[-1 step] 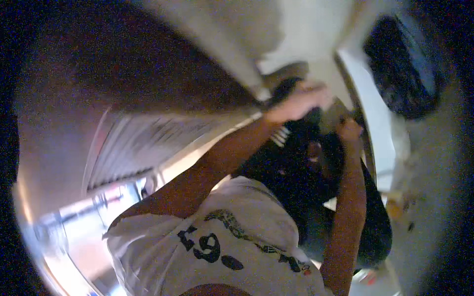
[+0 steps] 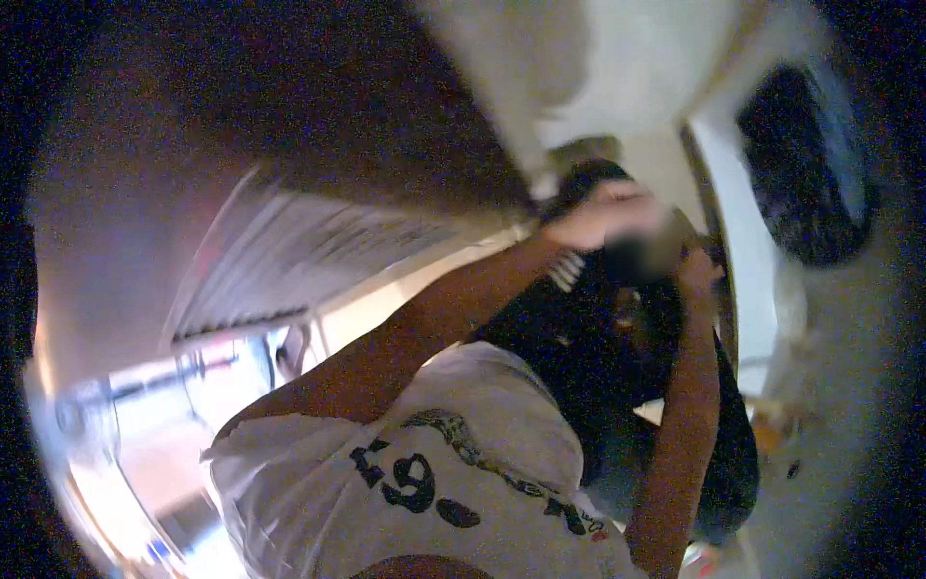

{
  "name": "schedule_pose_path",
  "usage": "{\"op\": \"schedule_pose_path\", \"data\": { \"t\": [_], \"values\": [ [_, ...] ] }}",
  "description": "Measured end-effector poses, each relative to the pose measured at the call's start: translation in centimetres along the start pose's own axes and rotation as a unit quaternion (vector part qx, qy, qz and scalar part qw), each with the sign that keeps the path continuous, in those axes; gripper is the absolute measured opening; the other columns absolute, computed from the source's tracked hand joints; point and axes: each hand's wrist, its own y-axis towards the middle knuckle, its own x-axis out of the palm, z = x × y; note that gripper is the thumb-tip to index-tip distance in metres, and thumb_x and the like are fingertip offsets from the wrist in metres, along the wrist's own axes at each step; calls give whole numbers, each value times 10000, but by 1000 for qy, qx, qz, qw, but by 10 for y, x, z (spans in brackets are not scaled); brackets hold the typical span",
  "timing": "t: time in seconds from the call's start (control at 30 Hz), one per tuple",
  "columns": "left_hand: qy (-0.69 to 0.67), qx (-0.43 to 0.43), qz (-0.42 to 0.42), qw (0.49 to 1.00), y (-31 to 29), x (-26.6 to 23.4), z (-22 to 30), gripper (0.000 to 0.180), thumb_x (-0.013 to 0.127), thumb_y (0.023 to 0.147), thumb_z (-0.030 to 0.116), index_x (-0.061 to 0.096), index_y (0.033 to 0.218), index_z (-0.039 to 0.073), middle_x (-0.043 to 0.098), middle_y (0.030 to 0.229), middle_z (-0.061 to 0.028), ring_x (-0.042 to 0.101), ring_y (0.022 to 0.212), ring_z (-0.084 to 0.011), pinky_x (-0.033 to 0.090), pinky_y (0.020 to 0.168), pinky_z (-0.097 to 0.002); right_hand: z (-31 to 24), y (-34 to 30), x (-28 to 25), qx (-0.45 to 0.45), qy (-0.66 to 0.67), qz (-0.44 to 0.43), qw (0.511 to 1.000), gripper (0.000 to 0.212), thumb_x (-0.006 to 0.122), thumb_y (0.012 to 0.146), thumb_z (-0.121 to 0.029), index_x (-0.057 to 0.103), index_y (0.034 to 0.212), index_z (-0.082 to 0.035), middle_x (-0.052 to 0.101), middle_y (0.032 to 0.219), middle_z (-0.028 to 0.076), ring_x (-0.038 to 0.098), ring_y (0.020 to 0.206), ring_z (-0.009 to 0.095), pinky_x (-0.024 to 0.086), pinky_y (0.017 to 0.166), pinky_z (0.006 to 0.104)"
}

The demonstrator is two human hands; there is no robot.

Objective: The person cuts a thin wooden strip with a utility knife and fits it along the edge of a bathroom vanity cabinet. They measure, trim, and press the strip into place, adjusting it to follow the curved edge.

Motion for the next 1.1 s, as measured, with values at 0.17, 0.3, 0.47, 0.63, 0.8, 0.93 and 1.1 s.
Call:
{"op": "schedule_pose_path", "data": {
  "t": [0.17,0.3,0.47,0.63,0.8,0.93,1.1],
  "values": [
    [-130,-35,123,983,-131,-17,6,318,608,909,210,552,1122,-20,646,998,-144,658,910,-249,545,847,-386,-44,-10,-33,-33,-81,-51,995,567,542,845,-465,514,1253,-72,587,1196,141,528,1155,334,396,930,576],
    [-292,-10,138,946,-138,-40,-10,296,636,888,185,550,1115,15,627,995,-119,656,911,-259,546,839,-410,21,51,61,-125,-78,-1,989,596,567,817,-499,554,1189,-33,618,1092,192,603,1017,344,453,904,484],
    [-223,-38,140,964,-118,-33,-8,215,614,894,199,566,1046,55,631,897,-83,647,872,-230,535,829,-402,-11,-1,14,-290,74,192,935,425,608,812,-464,669,946,-65,650,975,155,631,885,313,508,764,461],
    [-83,-39,214,973,-117,-18,6,203,572,926,188,578,1048,26,632,902,-107,644,836,-211,545,785,-367,-39,-28,-10,-158,24,71,985,464,668,709,-317,600,1089,-60,623,985,214,529,1077,406,290,1074,513],
    [265,22,166,949,-35,39,25,320,569,926,197,560,1157,-24,664,953,-135,659,822,-222,519,737,-308,-24,-31,-3,82,135,133,978,591,694,667,-243,545,1197,-29,417,1327,246,360,1271,411,252,1101,507],
    [458,142,195,856,61,61,48,479,495,944,179,381,1320,-95,447,1314,-284,425,1251,-364,322,1048,-374,-29,-38,-22,76,111,47,990,595,666,716,-274,529,1236,-20,351,1378,262,269,1324,413,236,1110,492],
    [532,142,204,809,150,37,12,639,469,944,166,139,1391,-148,187,1455,-335,196,1373,-411,166,1131,-402,-40,-32,-10,75,141,-11,987,466,619,795,-292,590,1156,2,366,1377,238,260,1324,433,226,1105,508]
  ]
}}
